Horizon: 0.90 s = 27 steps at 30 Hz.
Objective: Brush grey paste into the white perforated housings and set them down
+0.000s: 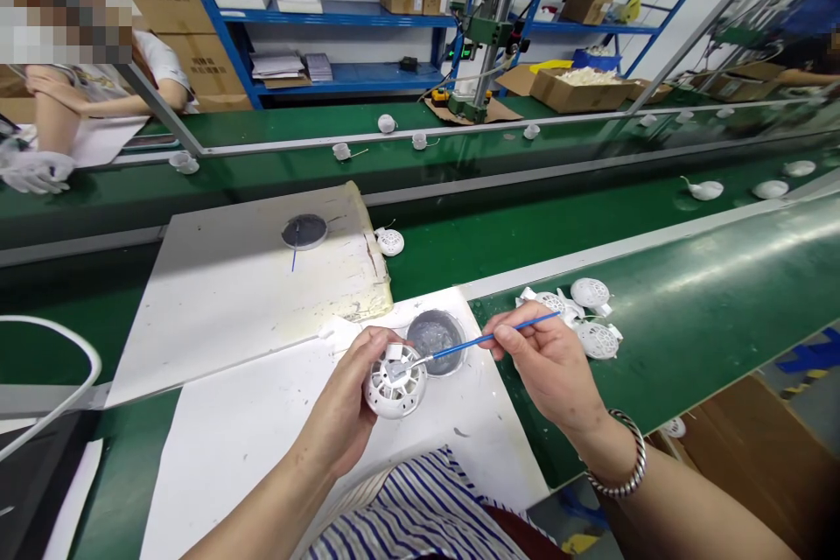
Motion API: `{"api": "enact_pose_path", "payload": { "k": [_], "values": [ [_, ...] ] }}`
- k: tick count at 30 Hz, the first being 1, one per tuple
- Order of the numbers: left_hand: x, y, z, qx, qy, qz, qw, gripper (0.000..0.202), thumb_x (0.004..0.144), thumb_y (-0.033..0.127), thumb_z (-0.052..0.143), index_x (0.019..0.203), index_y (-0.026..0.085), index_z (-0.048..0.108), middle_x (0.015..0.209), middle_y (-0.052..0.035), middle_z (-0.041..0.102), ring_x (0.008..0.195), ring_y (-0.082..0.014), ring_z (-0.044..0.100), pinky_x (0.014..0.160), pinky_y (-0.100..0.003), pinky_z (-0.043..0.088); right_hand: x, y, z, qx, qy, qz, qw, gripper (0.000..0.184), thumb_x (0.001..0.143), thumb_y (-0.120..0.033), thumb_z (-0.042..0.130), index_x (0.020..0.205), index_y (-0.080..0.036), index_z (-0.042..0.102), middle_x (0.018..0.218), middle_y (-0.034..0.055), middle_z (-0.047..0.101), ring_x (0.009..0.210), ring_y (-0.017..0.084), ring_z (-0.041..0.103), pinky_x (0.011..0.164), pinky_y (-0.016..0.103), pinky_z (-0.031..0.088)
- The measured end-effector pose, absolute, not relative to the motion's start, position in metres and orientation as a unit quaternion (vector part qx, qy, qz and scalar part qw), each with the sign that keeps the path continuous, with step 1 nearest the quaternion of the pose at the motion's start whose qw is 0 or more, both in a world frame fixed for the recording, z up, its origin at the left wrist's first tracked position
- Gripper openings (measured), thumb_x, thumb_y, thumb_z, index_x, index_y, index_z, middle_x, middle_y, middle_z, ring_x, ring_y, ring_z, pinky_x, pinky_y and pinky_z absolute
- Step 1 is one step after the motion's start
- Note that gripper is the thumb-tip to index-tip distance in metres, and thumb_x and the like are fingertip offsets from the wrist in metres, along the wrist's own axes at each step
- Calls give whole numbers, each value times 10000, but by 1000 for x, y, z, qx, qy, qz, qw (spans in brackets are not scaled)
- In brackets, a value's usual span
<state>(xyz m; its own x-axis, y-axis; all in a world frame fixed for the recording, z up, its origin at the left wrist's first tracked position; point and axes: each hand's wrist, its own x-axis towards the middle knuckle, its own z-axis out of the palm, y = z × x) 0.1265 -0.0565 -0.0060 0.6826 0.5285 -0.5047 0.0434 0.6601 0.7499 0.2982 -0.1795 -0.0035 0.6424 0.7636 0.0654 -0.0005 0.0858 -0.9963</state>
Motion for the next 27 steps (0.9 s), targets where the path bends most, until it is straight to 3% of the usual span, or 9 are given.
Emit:
{"api": "enact_pose_path", "payload": {
  "k": [5,11,20,23,25,27],
  "values": [
    [123,-57,-6,406,332,125,842,142,757,280,590,867,210,535,1006,-20,560,745,-135,514,586,-223,392,295,-181,5,-632,-353,244,645,104,791,-228,609,740,-164,545,731,24,629,575,88,596,534,220,514],
    [117,-58,-7,436,298,127,840,219,743,179,590,940,245,521,854,-4,537,711,-127,486,588,-211,369,297,-186,8,-623,-375,233,646,63,810,-186,587,761,-178,548,743,15,631,608,93,606,547,220,519],
    [114,-57,-11,473,316,202,797,282,684,168,628,917,248,491,1106,4,520,755,-124,511,591,-216,409,315,-206,28,-595,-357,114,711,51,824,-181,582,776,-201,587,768,20,605,657,112,603,595,242,537],
    [100,-22,-24,558,385,254,689,307,648,243,636,909,236,474,1093,-4,539,825,-160,541,653,-252,448,314,-209,22,-607,-371,90,697,56,817,-145,581,802,-198,590,798,21,609,706,115,618,626,233,553],
    [75,23,-30,636,489,306,512,342,644,360,627,915,232,462,1048,-1,558,934,-204,543,775,-299,449,314,-210,11,-630,-385,85,669,77,809,-120,583,822,-197,588,817,21,619,720,109,628,637,220,555],
    [41,77,-29,636,568,317,416,448,654,437,637,1000,245,426,1078,-17,510,1074,-276,471,914,-397,371,315,-211,-5,-658,-401,87,631,89,808,-110,578,827,-196,588,818,21,628,726,107,634,638,212,552]
  ]
}}
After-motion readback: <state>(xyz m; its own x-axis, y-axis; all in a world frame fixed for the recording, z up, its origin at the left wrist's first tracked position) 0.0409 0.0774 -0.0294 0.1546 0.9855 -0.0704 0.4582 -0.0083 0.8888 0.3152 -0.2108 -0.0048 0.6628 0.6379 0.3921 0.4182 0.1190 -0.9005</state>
